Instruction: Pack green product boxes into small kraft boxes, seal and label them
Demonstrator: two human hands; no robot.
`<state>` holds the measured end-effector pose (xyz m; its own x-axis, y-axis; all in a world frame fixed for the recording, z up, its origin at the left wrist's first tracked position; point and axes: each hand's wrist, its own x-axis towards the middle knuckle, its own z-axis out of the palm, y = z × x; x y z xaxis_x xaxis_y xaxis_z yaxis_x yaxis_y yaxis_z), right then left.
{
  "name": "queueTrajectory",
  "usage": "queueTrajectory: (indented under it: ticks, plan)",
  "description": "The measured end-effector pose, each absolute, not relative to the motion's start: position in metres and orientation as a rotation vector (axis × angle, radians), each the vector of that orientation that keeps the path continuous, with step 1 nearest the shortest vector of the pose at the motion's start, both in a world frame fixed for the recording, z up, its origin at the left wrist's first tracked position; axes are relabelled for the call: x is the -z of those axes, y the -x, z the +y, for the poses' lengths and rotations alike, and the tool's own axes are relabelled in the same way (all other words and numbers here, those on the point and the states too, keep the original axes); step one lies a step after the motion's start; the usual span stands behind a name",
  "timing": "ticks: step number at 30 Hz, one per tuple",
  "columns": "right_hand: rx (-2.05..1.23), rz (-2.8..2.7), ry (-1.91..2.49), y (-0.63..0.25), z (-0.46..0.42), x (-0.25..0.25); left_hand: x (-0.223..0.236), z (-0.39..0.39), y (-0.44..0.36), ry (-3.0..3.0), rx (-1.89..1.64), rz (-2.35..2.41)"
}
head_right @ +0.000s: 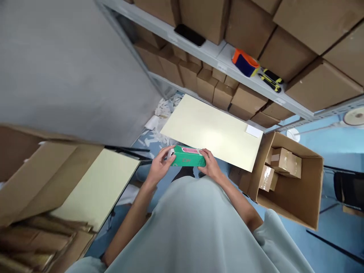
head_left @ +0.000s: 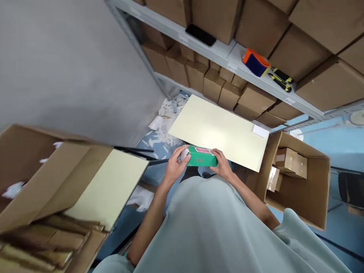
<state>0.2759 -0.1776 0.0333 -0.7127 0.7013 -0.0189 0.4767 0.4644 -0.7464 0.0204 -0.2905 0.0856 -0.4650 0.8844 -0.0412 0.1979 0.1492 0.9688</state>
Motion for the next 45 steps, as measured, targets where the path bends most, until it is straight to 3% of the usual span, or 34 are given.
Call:
queueTrajectory:
  ticks: [9, 14, 19, 23, 31, 37, 45]
  plan:
    - [-1.037, -2.15, 1.363, -0.204, -0.141, -0.054, -0.09, -0.167, 0.068, -1.405, -0.986, 1.534]
    - [-1.445, -1.605, 1.56, -0.157, -0.127, -0.062, -0.089, -0.097, 0.12, -1.275, -1.034, 1.362]
    - [-1.924, -0.992, 1.406, -0.125, -0.131, -0.085, -0.085, -0.045, 0.142, -1.072, -1.064, 1.216]
    - [-2.065, -0.677, 1.307, -0.111, -0.134, -0.097, -0.08, -0.031, 0.134, -0.94, -1.042, 1.078]
    - [-2.018, -0.656, 1.335, -0.111, -0.128, -0.092, -0.083, -0.024, 0.115, -0.99, -1.01, 1.056]
    - [-1.968, -0.991, 1.351, -0.113, -0.117, -0.085, -0.081, -0.023, 0.125, -0.961, -1.038, 1.121]
    - [-1.336, -1.51, 1.684, -0.097, -0.112, -0.078, -0.072, -0.03, 0.133, -0.998, -1.066, 1.451]
